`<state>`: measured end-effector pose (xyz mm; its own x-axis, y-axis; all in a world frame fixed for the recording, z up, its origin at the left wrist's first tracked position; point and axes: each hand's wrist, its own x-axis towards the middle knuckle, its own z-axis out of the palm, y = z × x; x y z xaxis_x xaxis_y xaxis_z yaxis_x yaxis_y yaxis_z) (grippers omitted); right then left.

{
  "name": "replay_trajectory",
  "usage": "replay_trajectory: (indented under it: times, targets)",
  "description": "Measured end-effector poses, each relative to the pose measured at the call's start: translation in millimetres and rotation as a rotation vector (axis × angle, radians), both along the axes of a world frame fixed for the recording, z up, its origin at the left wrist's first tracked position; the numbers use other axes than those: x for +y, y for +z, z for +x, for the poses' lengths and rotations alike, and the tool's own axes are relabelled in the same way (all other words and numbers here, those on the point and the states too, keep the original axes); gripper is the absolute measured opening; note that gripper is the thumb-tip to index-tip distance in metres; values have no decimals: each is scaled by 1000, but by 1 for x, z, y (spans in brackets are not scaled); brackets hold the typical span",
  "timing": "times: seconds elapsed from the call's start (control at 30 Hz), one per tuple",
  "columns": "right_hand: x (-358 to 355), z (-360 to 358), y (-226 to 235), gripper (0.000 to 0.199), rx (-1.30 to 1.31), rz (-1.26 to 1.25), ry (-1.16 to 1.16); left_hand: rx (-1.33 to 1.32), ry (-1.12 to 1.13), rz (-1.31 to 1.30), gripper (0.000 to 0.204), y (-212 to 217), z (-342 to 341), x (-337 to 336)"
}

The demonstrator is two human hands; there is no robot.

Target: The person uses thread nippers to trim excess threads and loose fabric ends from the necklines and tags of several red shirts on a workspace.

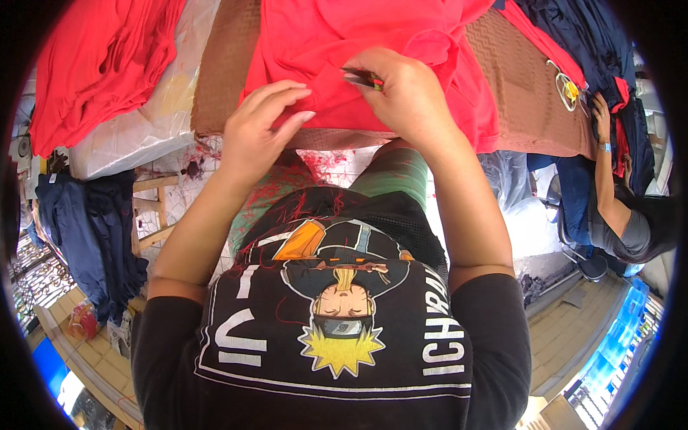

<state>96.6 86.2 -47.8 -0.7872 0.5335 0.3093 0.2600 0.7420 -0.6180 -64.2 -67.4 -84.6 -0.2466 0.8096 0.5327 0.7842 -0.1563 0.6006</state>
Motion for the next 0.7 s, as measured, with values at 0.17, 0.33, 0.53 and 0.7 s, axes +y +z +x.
replay_trajectory:
  times: [0.17,0.33,0.53,0.7]
  targets:
    - [1,-1,-23,16,-161,-22,12,-5,74,-97,24,-13,11,14]
    - [3,-2,-31,16,-151,-87,-13,-44,76,-139,18,-8,14,15]
    - [4,-2,-33,18,-122,-91,-13,-174,59,-358,15,10,7,15]
    - [5,-1,-30,22,-143,-38,5,-260,-15,-448,16,6,-6,22]
